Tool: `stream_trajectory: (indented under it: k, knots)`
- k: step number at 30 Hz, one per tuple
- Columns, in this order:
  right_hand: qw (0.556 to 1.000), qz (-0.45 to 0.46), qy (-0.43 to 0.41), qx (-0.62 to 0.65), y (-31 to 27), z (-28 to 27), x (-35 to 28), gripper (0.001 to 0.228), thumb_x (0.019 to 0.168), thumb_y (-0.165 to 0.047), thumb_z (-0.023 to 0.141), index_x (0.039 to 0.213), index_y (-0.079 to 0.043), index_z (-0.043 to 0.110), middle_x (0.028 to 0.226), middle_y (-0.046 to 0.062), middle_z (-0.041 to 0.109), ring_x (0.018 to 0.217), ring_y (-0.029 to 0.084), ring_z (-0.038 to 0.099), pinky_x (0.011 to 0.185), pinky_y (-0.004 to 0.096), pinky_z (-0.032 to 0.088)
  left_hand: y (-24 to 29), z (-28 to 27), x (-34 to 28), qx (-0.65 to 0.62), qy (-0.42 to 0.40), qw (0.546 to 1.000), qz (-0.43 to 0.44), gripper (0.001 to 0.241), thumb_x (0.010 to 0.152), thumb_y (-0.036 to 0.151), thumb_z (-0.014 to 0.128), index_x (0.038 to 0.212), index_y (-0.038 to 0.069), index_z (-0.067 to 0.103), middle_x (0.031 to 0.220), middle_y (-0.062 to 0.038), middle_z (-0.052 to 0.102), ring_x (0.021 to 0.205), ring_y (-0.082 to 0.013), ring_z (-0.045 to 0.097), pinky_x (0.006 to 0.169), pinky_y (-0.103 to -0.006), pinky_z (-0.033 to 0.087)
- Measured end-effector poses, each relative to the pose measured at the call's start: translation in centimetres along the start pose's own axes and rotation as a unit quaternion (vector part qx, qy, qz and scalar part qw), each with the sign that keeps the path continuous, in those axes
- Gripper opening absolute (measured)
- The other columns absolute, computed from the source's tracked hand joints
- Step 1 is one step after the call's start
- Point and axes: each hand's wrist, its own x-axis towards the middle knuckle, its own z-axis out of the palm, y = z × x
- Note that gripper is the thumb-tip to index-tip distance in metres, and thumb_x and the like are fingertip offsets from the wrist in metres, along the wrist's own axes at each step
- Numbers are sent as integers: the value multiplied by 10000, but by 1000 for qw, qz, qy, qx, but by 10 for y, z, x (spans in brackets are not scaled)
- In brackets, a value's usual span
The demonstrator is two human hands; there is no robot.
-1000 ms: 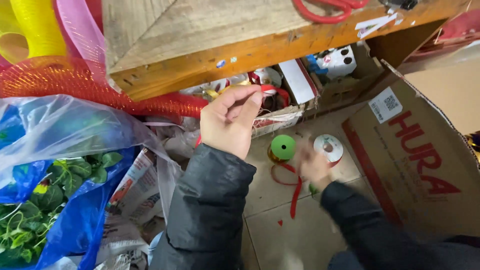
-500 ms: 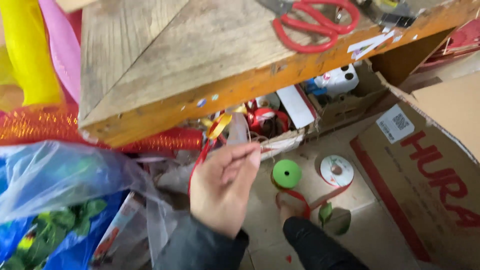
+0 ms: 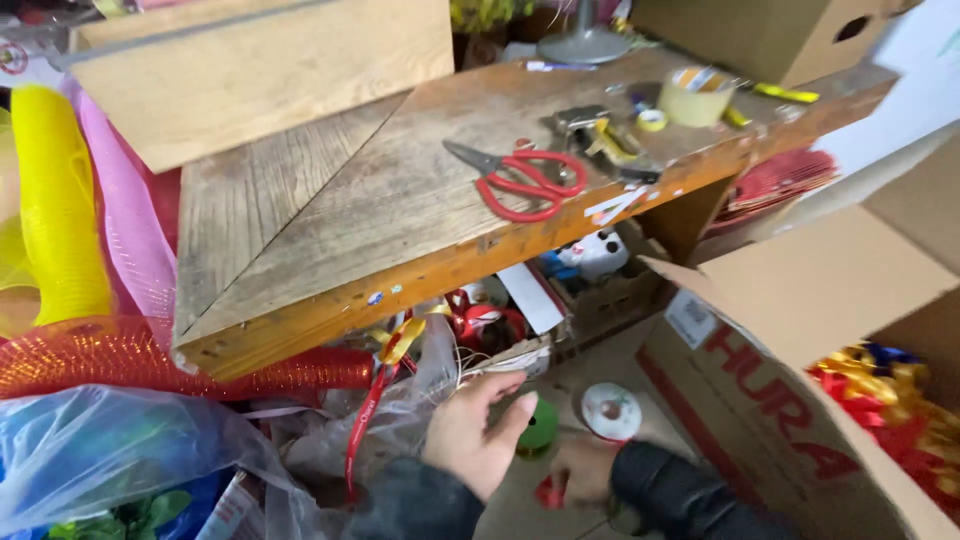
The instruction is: The person ties a red ribbon into a bow using a thin wire to secure the center. They then use scissors to trim the ribbon ends and adjust the loops to shape the bow.
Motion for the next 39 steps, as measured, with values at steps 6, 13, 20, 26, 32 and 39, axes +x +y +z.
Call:
stream_trajectory:
  k: [6, 13, 20, 26, 32, 39]
  knots:
    - [992, -58, 46, -106, -68, -99, -179, 156, 759, -235, 739, 911, -231, 774, 831, -21, 741, 756, 177, 677, 669, 344, 497, 49, 31, -18, 54, -203, 974, 84, 750, 947, 661, 367, 1567, 248, 458, 1601, -28, 492, 1420, -311, 506, 1119, -497, 447]
    - [990, 1, 125, 63, -102, -126, -288, 46, 870, -141, 675, 905, -123, 699, 713, 30, 713, 568, 127, 656, 543, 290, 529, 29, 77, -20, -101, -312, 937, 117, 447, 960, 411, 652, 1329, 158, 673, 1182, -56, 713, 1036, -221, 683, 974, -373, 571]
    - [878, -75, 392, 263, -65, -157, -333, 172, 970, -85, 672, 1065, -4, 790, 809, 192, 890, 518, 220, 691, 524, 332, 618, 14, 42, -3, -274, -245, 928, 64, 188, 951, 123, 758, 1077, -6, 810, 807, -137, 766, 668, -203, 710, 706, -331, 661]
    - [699, -193, 442, 528, -17, -94, -251, 129, 1002, -88, 680, 923, 11, 699, 708, 124, 589, 514, 234, 523, 467, 357, 471, 9, 59, 11, -493, -70, 866, -38, 289, 940, 134, 751, 1156, -57, 728, 718, -187, 681, 496, -220, 563, 466, -329, 476]
    - [665, -181, 446, 572, -54, -74, -229, 191, 915, -10, 777, 1053, 110, 723, 781, 223, 649, 709, 276, 662, 600, 413, 618, 0, 72, 12, -392, -12, 920, 0, 438, 924, 110, 763, 1341, 106, 629, 855, -226, 792, 503, -217, 684, 396, -270, 533]
    - [728, -201, 473, 454, -79, -65, -225, 155, 820, 70, 818, 966, 99, 772, 700, 206, 684, 612, 272, 709, 541, 397, 627, 17, 77, -7, -421, -76, 903, 41, 217, 887, 69, 783, 1092, -2, 784, 938, -287, 777, 555, -219, 700, 379, -271, 547]
